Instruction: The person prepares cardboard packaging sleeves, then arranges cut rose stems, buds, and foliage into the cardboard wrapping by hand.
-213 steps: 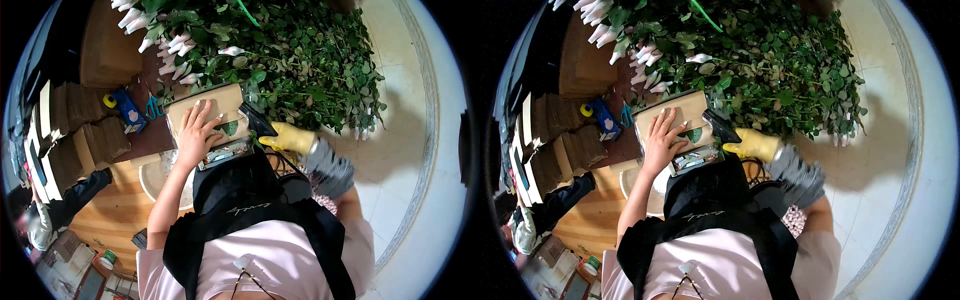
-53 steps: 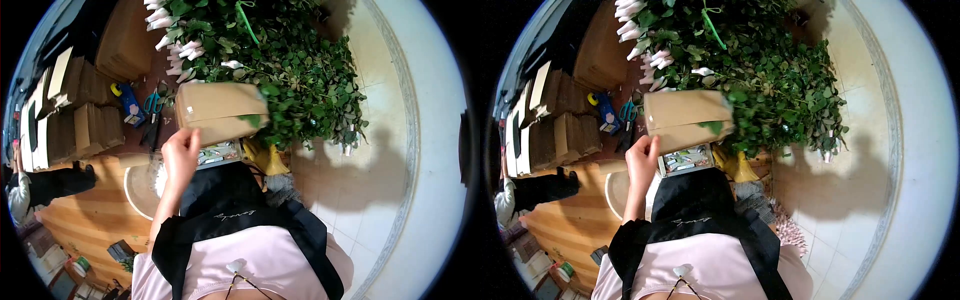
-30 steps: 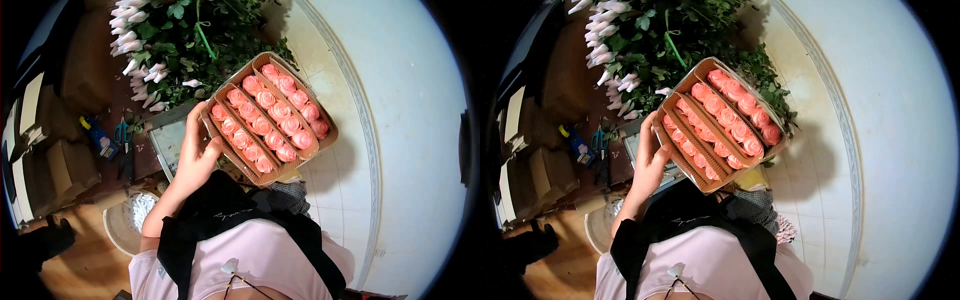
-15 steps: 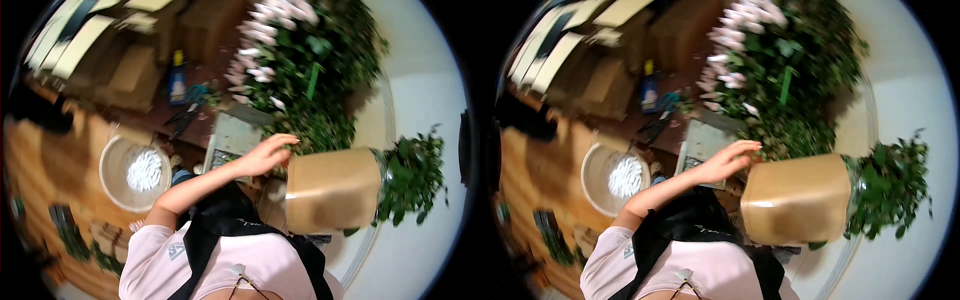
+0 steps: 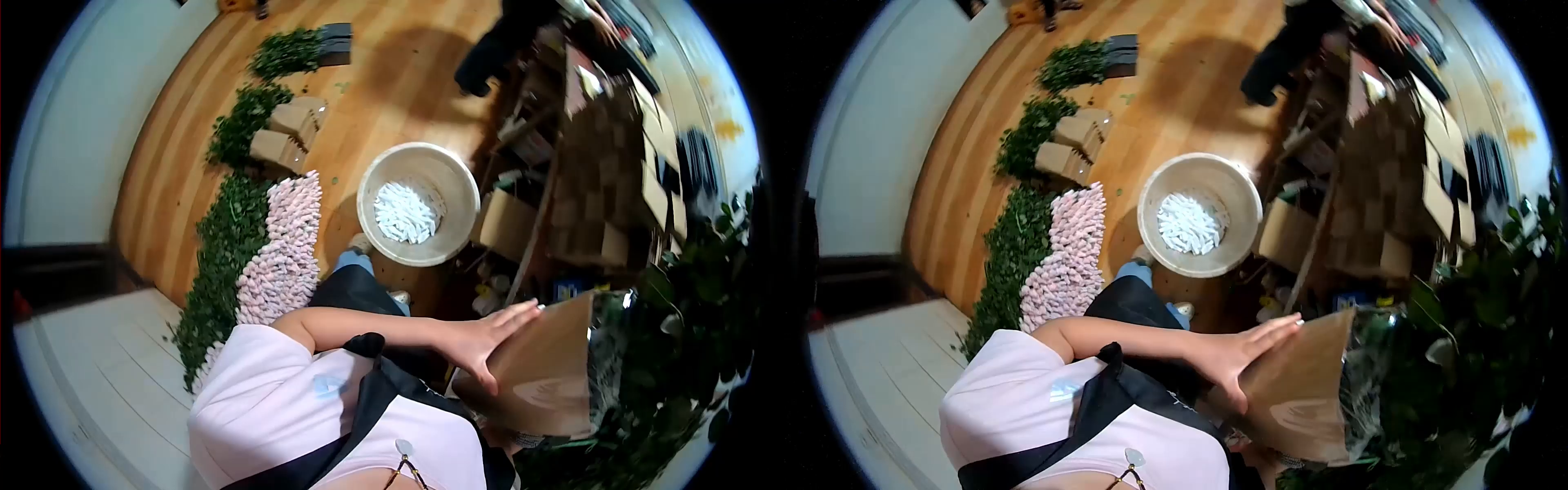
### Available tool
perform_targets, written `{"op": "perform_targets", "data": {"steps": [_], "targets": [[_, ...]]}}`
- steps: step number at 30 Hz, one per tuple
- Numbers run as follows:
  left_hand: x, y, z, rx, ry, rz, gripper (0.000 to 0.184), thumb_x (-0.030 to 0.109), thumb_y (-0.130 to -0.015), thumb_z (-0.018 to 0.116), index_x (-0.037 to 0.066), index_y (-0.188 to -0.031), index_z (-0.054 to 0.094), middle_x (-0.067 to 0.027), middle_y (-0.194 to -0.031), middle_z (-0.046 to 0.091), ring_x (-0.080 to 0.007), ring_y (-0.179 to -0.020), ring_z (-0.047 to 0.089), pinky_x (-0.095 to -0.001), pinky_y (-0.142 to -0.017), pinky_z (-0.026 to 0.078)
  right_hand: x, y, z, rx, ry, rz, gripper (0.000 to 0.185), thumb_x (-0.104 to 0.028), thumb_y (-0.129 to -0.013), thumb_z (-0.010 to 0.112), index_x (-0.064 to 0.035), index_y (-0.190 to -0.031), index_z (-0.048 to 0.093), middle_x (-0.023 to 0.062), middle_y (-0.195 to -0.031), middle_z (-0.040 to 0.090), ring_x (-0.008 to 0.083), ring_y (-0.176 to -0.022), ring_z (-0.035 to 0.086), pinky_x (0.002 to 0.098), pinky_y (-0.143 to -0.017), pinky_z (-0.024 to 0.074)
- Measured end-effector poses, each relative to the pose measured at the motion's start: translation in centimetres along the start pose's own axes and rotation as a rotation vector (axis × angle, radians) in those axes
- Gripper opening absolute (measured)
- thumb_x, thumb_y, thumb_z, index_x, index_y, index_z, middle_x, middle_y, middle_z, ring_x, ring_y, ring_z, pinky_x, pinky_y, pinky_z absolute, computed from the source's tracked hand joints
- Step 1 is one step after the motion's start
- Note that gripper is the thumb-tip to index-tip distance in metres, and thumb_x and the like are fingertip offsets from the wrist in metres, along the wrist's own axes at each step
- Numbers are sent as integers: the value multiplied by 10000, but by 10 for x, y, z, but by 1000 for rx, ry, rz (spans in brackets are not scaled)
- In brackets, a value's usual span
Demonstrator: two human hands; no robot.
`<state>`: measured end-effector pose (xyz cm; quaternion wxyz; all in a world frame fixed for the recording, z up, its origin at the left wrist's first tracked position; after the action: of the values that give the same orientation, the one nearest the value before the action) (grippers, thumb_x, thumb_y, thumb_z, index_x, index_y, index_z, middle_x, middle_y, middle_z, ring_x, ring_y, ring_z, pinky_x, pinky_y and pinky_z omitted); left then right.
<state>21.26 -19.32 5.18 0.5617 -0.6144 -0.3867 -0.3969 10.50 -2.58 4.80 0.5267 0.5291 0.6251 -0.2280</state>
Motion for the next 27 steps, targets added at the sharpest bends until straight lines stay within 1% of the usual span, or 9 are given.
{"op": "perform_targets", "data": {"steps": [2,9,15,18,20,23,25,26,27], "targets": [[7,27,-49,135,-62,-55,1550,588,-535,912,43,-1575,-99,-269,-1623,-52,-399,-1519,17,-452,-1220,149,-20,-26,55,-126,36,-41,491,-388,-965,557,-104,-1365,533,177,-1215,641,336,-1071,614,432,-932,484],[19,129,-227,529,-59,-342,1451,515,-580,907,-22,-1566,-12,-283,-1612,4,-396,-1513,51,-429,-1222,155,-96,-97,303,-505,165,-149,509,-401,-962,554,-110,-1379,524,184,-1229,637,347,-1083,613,437,-941,483],[-41,184,-337,896,-44,-471,1388,536,-644,887,-33,-1559,12,-291,-1585,70,-418,-1490,144,-440,-1209,217,-142,-150,489,-725,294,-201,524,-412,-960,552,-114,-1390,517,191,-1241,633,356,-1094,612,440,-948,482],[-93,203,-381,1000,-4,-428,1367,570,-676,862,-44,-1555,14,-294,-1580,97,-414,-1487,163,-434,-1209,217,-152,-191,581,-828,370,-216,531,-418,-959,551,-117,-1396,513,194,-1247,631,361,-1099,611,442,-952,481],[-120,216,-416,1046,76,-523,1331,580,-717,836,-47,-1552,10,-304,-1584,105,-407,-1486,177,-435,-1211,216,-146,-229,650,-898,432,-219,536,-422,-959,550,-118,-1399,511,196,-1251,630,364,-1102,611,444,-955,481],[-164,247,-485,1143,-185,-614,1110,482,-845,770,-48,-1549,94,-325,-1573,193,-423,-1460,255,-449,-1197,250,-129,-297,764,-984,520,-234,544,-428,-958,549,-120,-1405,507,199,-1257,628,369,-1107,610,445,-958,480],[-188,291,-534,1395,-345,-621,880,394,-878,745,-45,-1494,294,-289,-1468,406,-431,-1370,400,-462,-1135,341,-111,-352,858,-1036,576,-248,549,-431,-957,549,-122,-1409,505,201,-1261,627,372,-1111,610,447,-961,480],[-218,323,-547,1509,-254,-651,751,320,-898,722,-42,-1452,366,-252,-1434,460,-410,-1338,444,-454,-1122,362,-98,-380,908,-1057,607,-252,552,-433,-957,548,-123,-1411,503,203,-1263,626,373,-1113,610,447,-962,480],[-219,357,-567,1643,-230,-789,626,237,-917,675,-39,-1417,420,-242,-1396,508,-392,-1316,477,-437,-1115,376,-85,-409,963,-1086,636,-277,554,-435,-957,548,-124,-1412,502,204,-1264,626,375,-1114,610,448,-963,480]]}}
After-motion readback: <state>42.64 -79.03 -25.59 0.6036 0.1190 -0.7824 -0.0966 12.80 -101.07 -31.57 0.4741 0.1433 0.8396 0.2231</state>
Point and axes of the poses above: each hand's wrist, its own y-axis away from the middle knuckle, its own z-axis out of the palm, x = y × z, the point moved 3 cm from there along -y, towards the middle knuckle
